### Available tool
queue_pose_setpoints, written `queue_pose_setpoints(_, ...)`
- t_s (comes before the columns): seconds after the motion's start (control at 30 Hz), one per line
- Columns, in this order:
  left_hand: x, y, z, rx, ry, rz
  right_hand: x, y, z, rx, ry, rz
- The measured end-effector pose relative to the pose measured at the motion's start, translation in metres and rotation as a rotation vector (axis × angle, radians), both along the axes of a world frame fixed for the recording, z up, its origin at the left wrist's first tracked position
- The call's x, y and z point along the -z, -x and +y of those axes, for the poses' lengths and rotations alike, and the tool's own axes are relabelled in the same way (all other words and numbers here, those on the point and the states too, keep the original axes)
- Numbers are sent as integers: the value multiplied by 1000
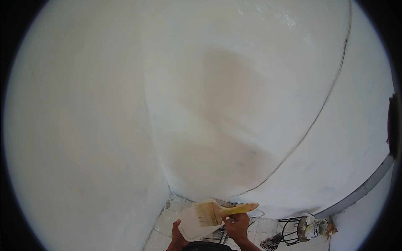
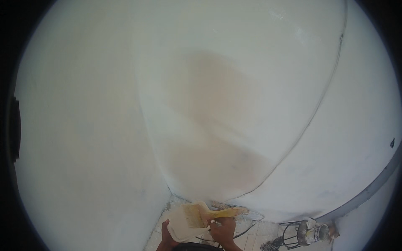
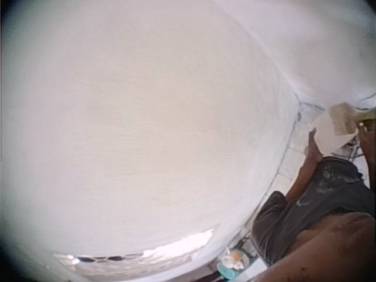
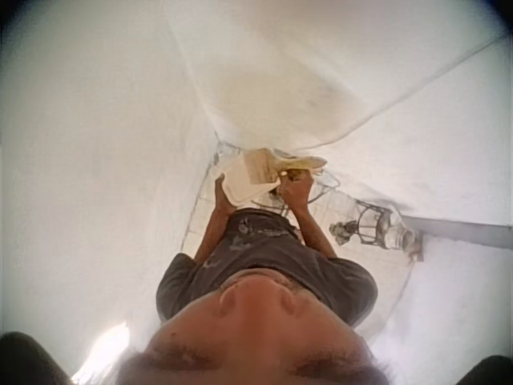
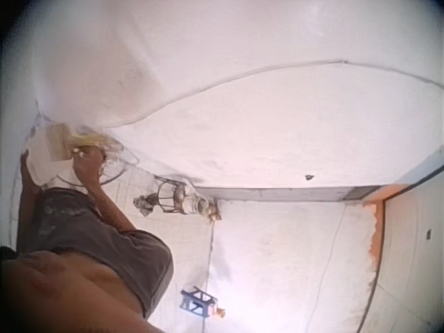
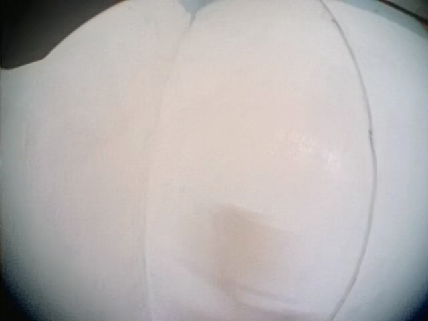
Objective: The person paints a white wall using a brush, dipping it into a small white container of paint and applying it to the wall surface with repeated strokes.
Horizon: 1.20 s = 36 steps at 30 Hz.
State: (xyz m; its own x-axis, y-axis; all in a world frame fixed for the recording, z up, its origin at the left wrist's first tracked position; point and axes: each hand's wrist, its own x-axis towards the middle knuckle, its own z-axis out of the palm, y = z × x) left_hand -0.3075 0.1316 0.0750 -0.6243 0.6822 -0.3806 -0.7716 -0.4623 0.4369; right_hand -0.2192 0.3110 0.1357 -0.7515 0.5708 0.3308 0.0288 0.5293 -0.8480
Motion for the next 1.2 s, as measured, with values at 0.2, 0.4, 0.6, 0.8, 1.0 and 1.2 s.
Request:
queue_pose_setpoints(0.2, 10, 9, -7, -42, -67, -35, -13, 21, -7, 141, 694, 92)
queue_pose_setpoints(0.4, 13, 26, -21, -84, -75, -29, -10, 46, 4, -19, 1493, 243)
queue_pose_setpoints(0.6, 22, 51, -40, -133, -82, -48, -66, 122, 11, -129, 1043, 389)
queue_pose_setpoints(0.8, 27, 74, -86, -254, -54, -68, -165, 249, 1, -180, -149, 646)
queue_pose_setpoints(1.0, 54, 92, -118, -286, -83, -24, -177, 354, -12, 61, -1465, 573)
queue_pose_setpoints(1.2, 23, 92, -148, -362, -9, -232, -24, 393, -31, -238, -1572, 399)
